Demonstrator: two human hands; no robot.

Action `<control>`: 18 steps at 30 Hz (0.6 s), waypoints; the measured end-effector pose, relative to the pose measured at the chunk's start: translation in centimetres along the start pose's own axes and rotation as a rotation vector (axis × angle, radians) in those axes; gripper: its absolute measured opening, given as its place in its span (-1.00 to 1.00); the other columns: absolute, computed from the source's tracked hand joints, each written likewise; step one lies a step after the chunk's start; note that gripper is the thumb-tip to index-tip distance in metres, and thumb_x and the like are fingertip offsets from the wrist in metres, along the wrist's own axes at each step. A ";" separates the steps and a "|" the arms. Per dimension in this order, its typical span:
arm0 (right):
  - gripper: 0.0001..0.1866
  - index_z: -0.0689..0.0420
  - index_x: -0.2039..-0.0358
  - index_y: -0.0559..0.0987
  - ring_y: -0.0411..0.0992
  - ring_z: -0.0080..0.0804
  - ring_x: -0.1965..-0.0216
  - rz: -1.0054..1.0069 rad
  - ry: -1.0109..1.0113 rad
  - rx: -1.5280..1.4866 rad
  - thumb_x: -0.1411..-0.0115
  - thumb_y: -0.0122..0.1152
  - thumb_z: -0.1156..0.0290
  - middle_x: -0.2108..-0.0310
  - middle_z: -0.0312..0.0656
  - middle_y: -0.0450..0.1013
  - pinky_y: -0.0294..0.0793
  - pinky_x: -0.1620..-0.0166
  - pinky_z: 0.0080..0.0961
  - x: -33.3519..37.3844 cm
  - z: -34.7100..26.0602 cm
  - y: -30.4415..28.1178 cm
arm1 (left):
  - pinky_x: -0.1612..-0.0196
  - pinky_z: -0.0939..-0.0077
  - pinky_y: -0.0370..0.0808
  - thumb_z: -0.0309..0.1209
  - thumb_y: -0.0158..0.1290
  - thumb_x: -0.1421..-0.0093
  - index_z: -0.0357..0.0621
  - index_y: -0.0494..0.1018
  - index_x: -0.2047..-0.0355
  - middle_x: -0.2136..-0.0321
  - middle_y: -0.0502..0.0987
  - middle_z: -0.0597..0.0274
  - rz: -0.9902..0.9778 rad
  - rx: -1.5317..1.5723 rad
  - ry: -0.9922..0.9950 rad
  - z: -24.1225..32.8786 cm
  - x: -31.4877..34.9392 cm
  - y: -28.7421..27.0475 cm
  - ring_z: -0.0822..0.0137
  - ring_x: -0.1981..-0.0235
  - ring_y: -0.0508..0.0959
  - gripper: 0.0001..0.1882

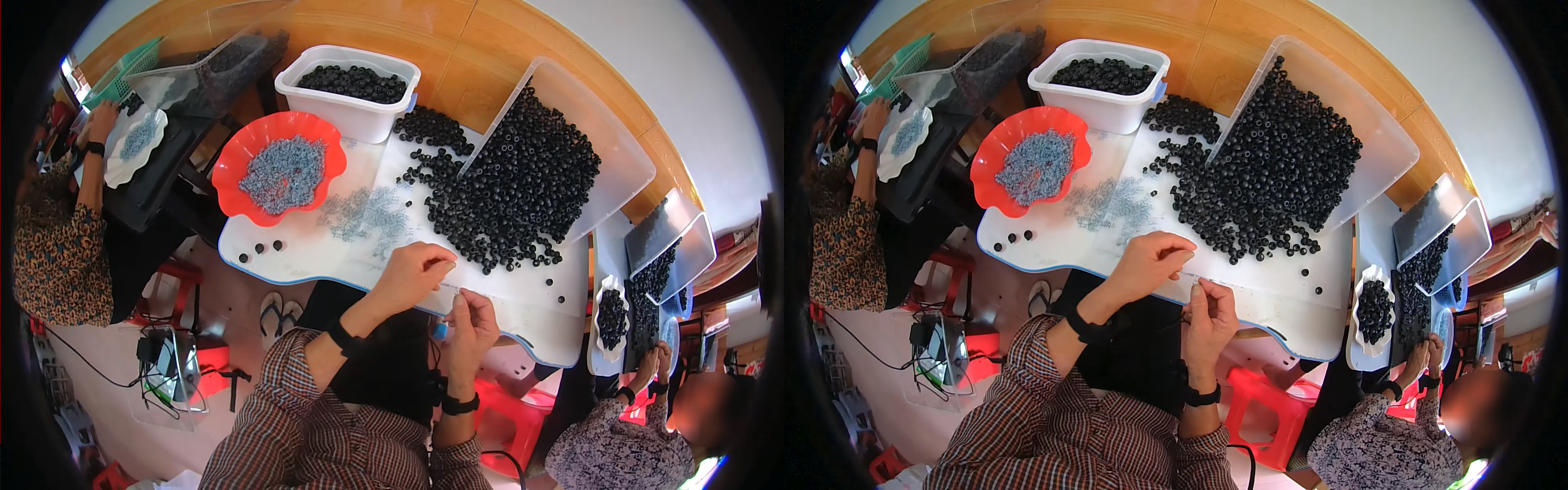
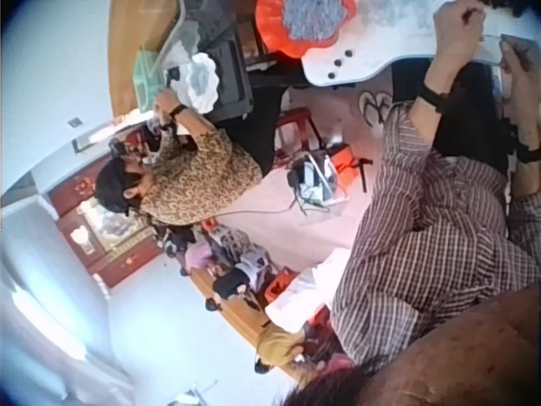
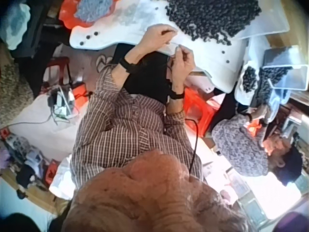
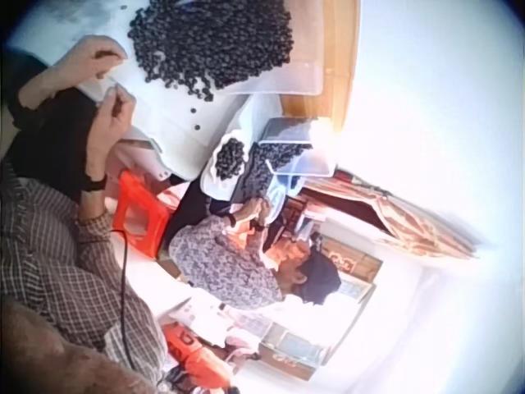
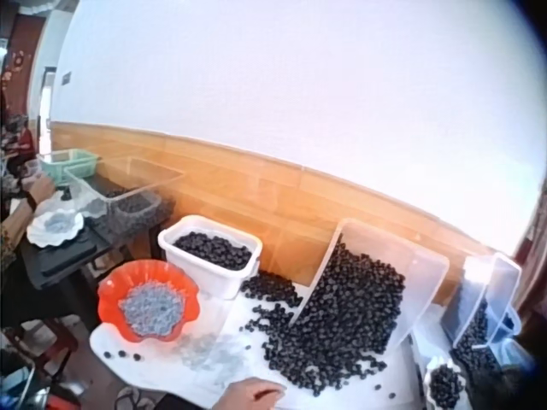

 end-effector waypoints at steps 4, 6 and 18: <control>-0.90 0.22 0.23 0.51 0.29 -0.74 0.57 -0.020 0.017 -0.018 -0.22 0.16 0.58 0.54 -0.37 0.39 0.27 0.50 -0.79 0.2 -0.8 0.6 | 0.37 0.60 0.59 -0.41 0.13 -0.22 -0.34 0.50 0.19 0.38 0.58 0.17 -0.067 0.927 -0.380 -1.3 2.4 -0.3 0.47 0.46 0.58 -0.76; -0.90 0.24 0.24 0.53 0.31 -0.73 0.54 -0.056 0.044 -0.126 -0.21 0.17 0.57 0.47 -0.34 0.42 0.28 0.48 -0.79 0.4 -1.0 1.3 | 0.35 0.55 0.62 -0.44 0.08 -0.25 -0.32 0.50 0.17 0.37 0.57 0.15 -0.063 0.978 -0.397 -1.6 3.3 -0.6 0.45 0.46 0.58 -0.79; -0.90 0.28 0.26 0.56 0.39 -0.66 0.37 -0.200 -0.003 -0.133 -0.20 0.19 0.58 0.29 -0.29 0.43 0.38 0.33 -0.75 0.8 -1.6 4.6 | 0.36 0.57 0.61 -0.40 0.00 -0.30 -0.37 0.49 0.15 0.40 0.55 0.18 0.009 1.146 -0.363 -1.3 5.5 -1.3 0.45 0.47 0.57 -0.75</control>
Point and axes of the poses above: each hand's wrist, its own x-axis away from the middle knuckle, its own y-axis out of the palm, z = x × y, the point moved 7 cm from there along -x, towards the middle knuckle
